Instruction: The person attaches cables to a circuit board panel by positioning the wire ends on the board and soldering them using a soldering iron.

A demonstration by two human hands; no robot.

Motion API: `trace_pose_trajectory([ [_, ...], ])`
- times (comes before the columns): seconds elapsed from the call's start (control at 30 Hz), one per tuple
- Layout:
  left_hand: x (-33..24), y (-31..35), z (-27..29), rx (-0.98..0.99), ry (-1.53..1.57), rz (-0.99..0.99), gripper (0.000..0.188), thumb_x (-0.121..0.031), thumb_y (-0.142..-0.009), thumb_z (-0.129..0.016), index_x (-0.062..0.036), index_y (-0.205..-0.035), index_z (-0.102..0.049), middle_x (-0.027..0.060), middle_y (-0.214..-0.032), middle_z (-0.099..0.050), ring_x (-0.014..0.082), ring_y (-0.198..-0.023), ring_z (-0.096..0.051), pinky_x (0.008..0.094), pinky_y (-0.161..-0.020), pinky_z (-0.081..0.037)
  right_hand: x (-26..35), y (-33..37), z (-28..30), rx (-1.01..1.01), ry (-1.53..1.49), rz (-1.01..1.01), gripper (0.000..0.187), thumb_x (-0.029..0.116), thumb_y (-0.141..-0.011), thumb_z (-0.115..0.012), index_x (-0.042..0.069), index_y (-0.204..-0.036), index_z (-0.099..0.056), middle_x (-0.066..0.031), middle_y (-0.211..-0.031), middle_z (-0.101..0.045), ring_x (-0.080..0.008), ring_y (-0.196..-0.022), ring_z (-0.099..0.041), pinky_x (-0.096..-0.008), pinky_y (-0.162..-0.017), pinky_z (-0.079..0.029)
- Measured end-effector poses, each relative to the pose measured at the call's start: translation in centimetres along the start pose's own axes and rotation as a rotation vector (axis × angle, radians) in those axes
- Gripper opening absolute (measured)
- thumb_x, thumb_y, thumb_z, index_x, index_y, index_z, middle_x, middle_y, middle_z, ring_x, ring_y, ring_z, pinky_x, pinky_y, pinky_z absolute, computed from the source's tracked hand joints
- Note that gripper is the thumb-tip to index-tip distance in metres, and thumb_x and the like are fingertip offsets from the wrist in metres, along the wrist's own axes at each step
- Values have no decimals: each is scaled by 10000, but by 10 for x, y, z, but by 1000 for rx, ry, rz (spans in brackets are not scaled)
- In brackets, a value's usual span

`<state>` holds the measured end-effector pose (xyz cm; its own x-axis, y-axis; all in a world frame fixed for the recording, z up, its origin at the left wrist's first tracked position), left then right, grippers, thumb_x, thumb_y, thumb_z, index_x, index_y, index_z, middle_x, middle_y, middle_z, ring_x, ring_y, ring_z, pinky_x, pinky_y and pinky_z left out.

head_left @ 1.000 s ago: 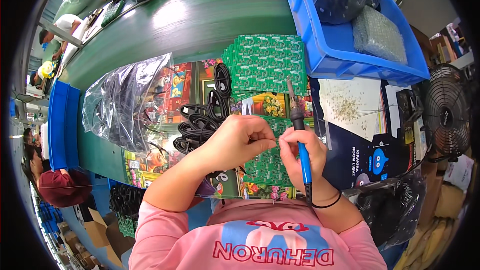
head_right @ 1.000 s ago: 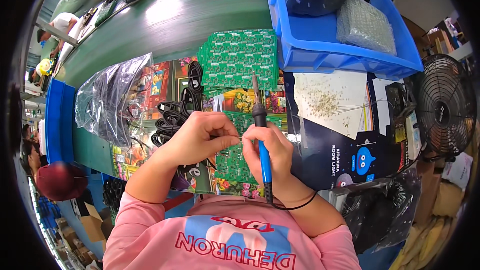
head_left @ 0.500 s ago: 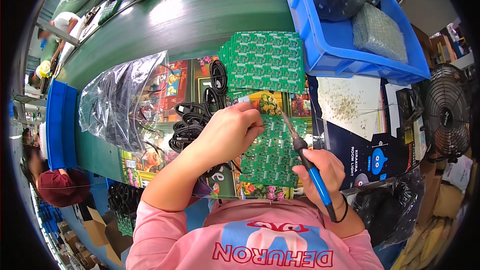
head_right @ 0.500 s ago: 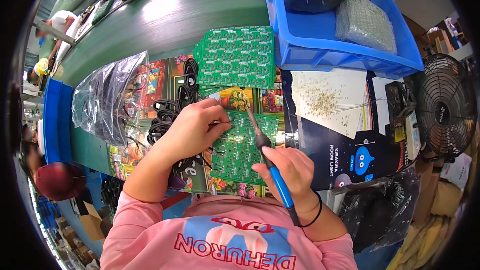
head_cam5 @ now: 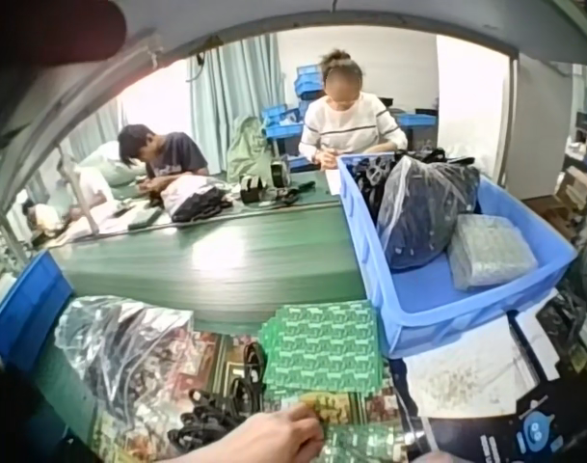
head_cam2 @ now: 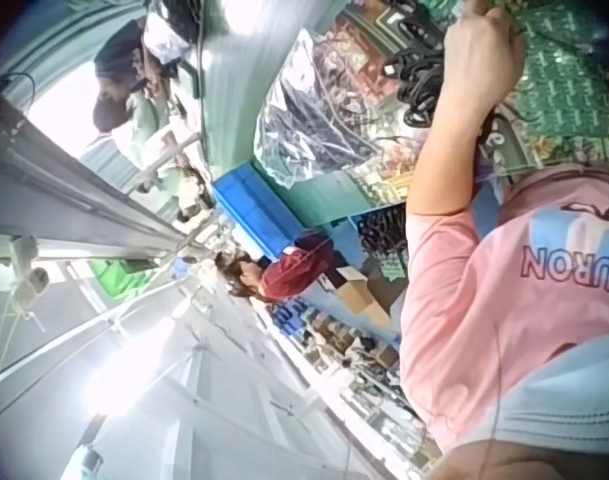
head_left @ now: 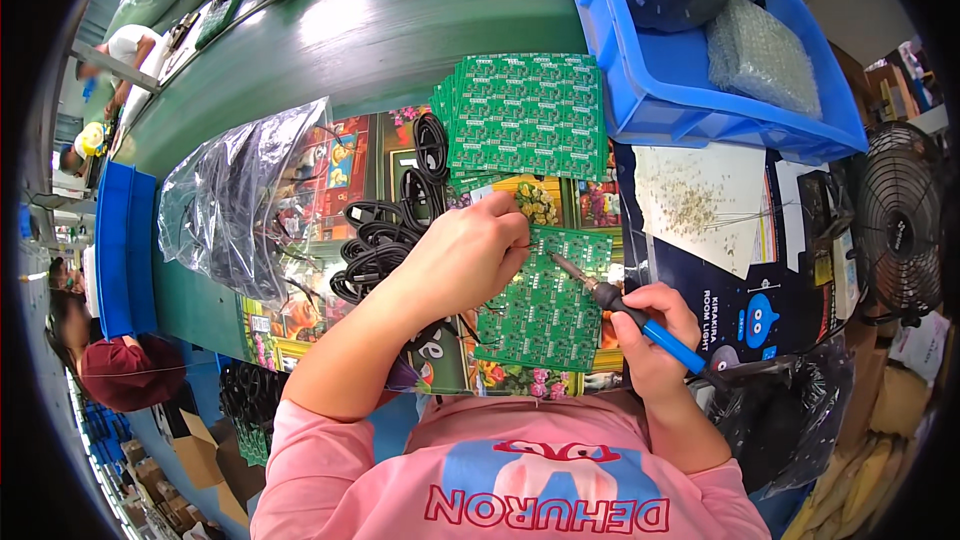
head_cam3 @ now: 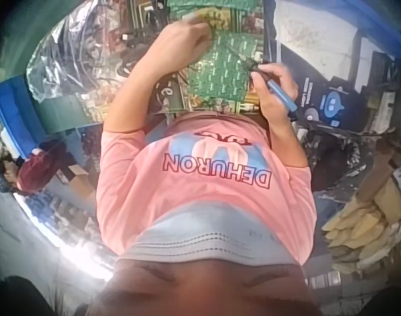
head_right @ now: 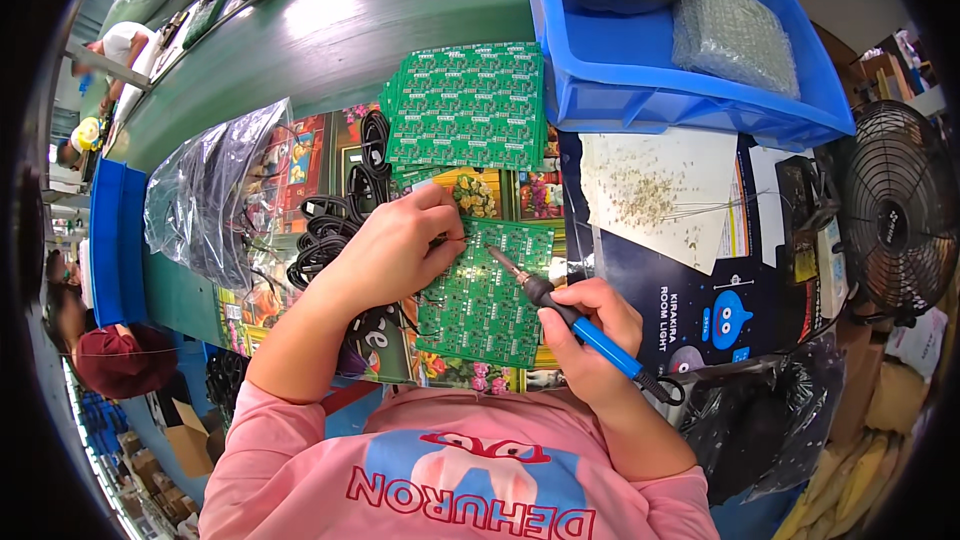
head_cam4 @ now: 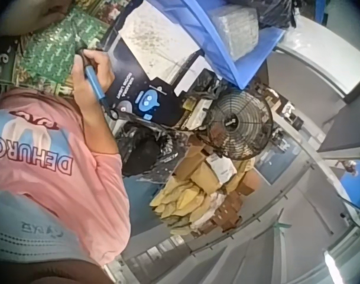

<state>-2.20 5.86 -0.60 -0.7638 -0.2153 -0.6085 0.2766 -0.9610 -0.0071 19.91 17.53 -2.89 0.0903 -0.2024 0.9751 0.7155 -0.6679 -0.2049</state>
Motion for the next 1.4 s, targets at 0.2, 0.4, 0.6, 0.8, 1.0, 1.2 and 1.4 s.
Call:
trace_pose_trajectory([
  [0.2, -1, 0, 1, -3, -4, -6, 106, -81, -823, -708, -8, -857, -639, 143, -911, -587, 366, -791, -641, 443, -706, -533, -3, -2, -2, 38, 81, 59, 208, -11, -796, -778, 12, -955, -647, -88, -839, -647, -128, -689, -600, -248, -610, -462],
  [0.4, -2, 0, 2, -12, -7, -12, 108, -78, -821, -708, -7, -849, -631, 145, -901, -579, 371, -784, -636, 447, -697, -526, 1, -6, -2, 91, 130, 134, 241, -21, -752, -785, 45, -952, -669, -105, -842, -657, -175, -684, -614, -272, -596, -468],
  [0.6, -2, -1, 0, -13, -12, 2, 112, -82, -824, -707, -10, -840, -623, 144, -897, -576, 370, -788, -635, 451, -694, -523, 8, -9, -3, 123, 183, 194, 256, -48, -714, -774, 62, -927, -685, -113, -849, -656, -210, -696, -633, -297, -617, -493],
  [0.8, -1, 0, -2, -10, -21, 19, 115, -89, -827, -708, -11, -843, -624, 141, -903, -578, 369, -790, -635, 453, -695, -522, 8, -8, -2, 108, 186, 200, 259, -59, -701, -766, 58, -917, -683, -118, -854, -657, -231, -727, -649, -315, -662, -515],
  [1.0, -1, 0, -1, -10, -23, 18, 114, -90, -825, -709, -11, -842, -627, 139, -904, -582, 367, -791, -635, 450, -697, -523, 9, -6, 1, 80, 161, 145, 245, -65, -708, -753, 51, -907, -668, -123, -859, -659, -241, -753, -653, -320, -690, -520],
  [1.2, 0, 1, 0, -12, -15, 6, 116, -96, -826, -717, -14, -861, -643, 135, -906, -589, 357, -789, -636, 446, -699, -523, 8, -4, 1, 58, 147, 128, 241, -54, -723, -753, 46, -920, -657, -128, -862, -649, -236, -755, -645, -322, -683, -514],
  [1.4, -4, 0, 9, -42, 116, -1, 125, -84, -837, -731, -8, -906, -659, 125, -885, -617, 295, -714, -639, 384, -649, -514, 6, -4, 2, 41, 139, 132, 231, -46, -735, -751, 43, -924, -652, -127, -858, -643, -229, -751, -637, -312, -670, -504],
])
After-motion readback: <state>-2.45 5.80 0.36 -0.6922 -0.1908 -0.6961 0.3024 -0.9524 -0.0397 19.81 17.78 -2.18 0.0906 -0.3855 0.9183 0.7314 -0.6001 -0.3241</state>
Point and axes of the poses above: each hand's wrist, its own y-axis away from the middle knuckle, its own z-axis out of the back of the hand, x = y × z, the point moved 2 cm from there along -y, towards the middle knuckle
